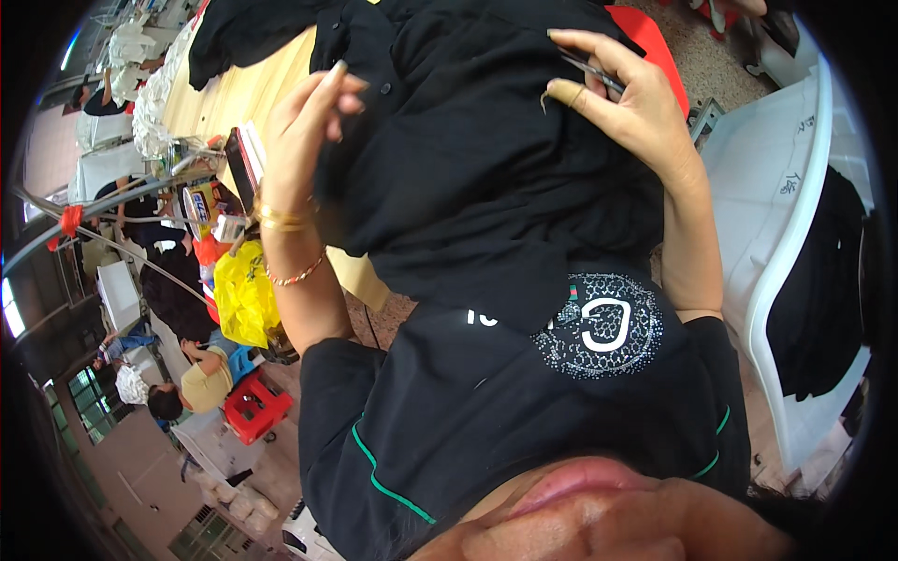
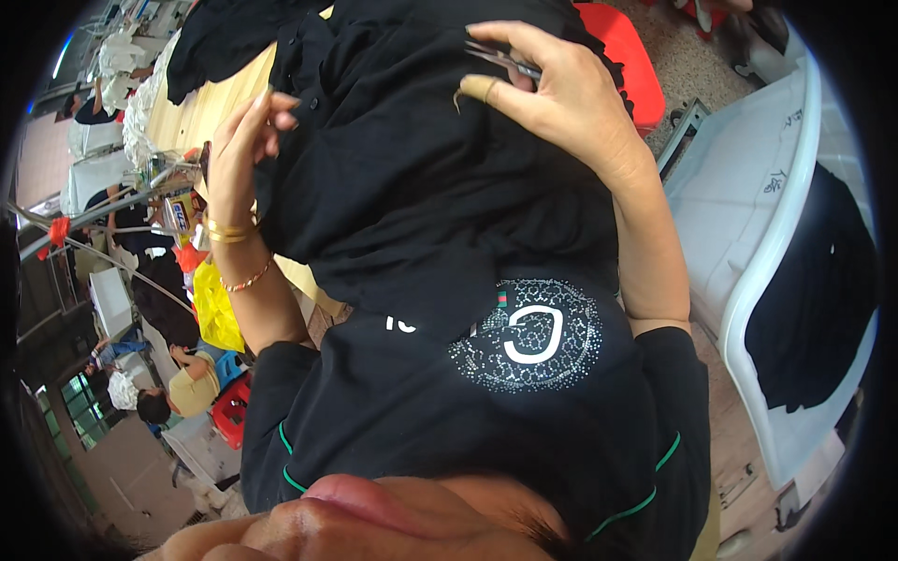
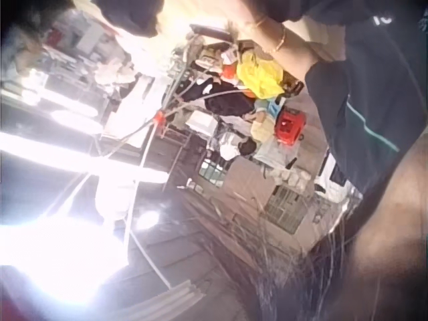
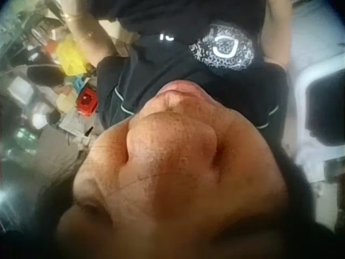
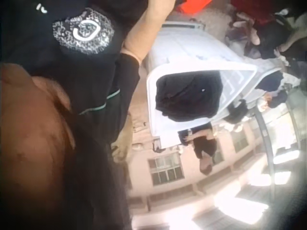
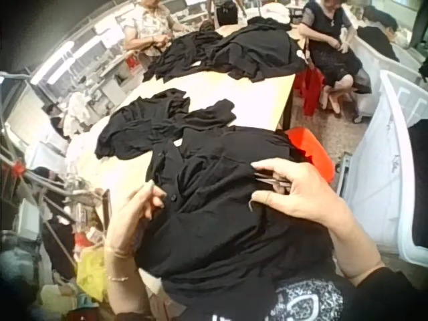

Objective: Trimming loose threads from black shirts using a thread nipper in a factory setting.

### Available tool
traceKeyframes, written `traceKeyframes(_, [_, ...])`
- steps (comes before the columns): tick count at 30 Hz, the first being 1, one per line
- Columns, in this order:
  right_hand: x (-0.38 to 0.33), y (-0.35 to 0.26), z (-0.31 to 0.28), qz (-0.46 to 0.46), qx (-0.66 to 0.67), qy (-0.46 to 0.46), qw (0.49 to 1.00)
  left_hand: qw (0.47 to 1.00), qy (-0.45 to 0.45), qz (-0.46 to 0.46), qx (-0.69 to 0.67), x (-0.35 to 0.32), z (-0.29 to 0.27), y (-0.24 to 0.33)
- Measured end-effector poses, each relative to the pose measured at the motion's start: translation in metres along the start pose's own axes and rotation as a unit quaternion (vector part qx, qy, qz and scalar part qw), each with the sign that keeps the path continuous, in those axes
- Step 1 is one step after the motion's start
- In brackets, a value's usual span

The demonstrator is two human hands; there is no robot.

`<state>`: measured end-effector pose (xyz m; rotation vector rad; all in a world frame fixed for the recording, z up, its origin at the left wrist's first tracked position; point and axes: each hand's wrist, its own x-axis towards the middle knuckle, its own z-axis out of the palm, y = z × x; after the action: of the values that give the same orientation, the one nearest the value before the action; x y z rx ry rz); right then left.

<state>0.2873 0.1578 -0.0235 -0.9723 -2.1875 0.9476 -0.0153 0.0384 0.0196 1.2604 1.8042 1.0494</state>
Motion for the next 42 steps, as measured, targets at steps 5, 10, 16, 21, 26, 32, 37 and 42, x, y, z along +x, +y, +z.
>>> traceKeyframes(5, [-0.018, 0.007, 0.012, -0.017, 0.062, -0.111, 0.992, 0.959, 0.000, 0.037, 0.281, 0.045, 0.026, -0.026])
traceKeyframes(10, [-0.041, -0.009, -0.015, -0.109, 0.319, -0.354, 0.873, 0.977, -0.063, -0.076, -0.189, 0.059, 0.031, -0.039])
traceKeyframes(16, [-0.028, -0.002, -0.008, -0.120, 0.389, -0.488, 0.772, 0.939, -0.078, -0.062, -0.329, 0.055, 0.042, -0.040])
traceKeyframes(21, [0.004, -0.003, -0.011, -0.068, 0.180, -0.154, 0.969, 0.978, -0.028, -0.068, -0.196, 0.063, 0.051, -0.034])
traceKeyframes(26, [0.024, 0.034, 0.018, 0.049, -0.072, 0.092, 0.992, 0.991, -0.026, -0.057, -0.118, 0.063, 0.062, -0.027])
traceKeyframes(32, [0.006, 0.047, 0.010, 0.049, 0.187, 0.031, 0.981, 0.983, -0.016, 0.049, -0.178, 0.050, 0.068, -0.026])
traceKeyframes(37, [0.005, 0.047, 0.001, 0.118, 0.107, 0.050, 0.986, 0.982, 0.027, 0.120, 0.142, 0.035, 0.066, -0.013])
traceKeyframes(42, [0.014, 0.067, 0.003, 0.120, 0.212, 0.043, 0.969, 1.000, 0.003, 0.011, -0.013, 0.038, 0.045, -0.021])
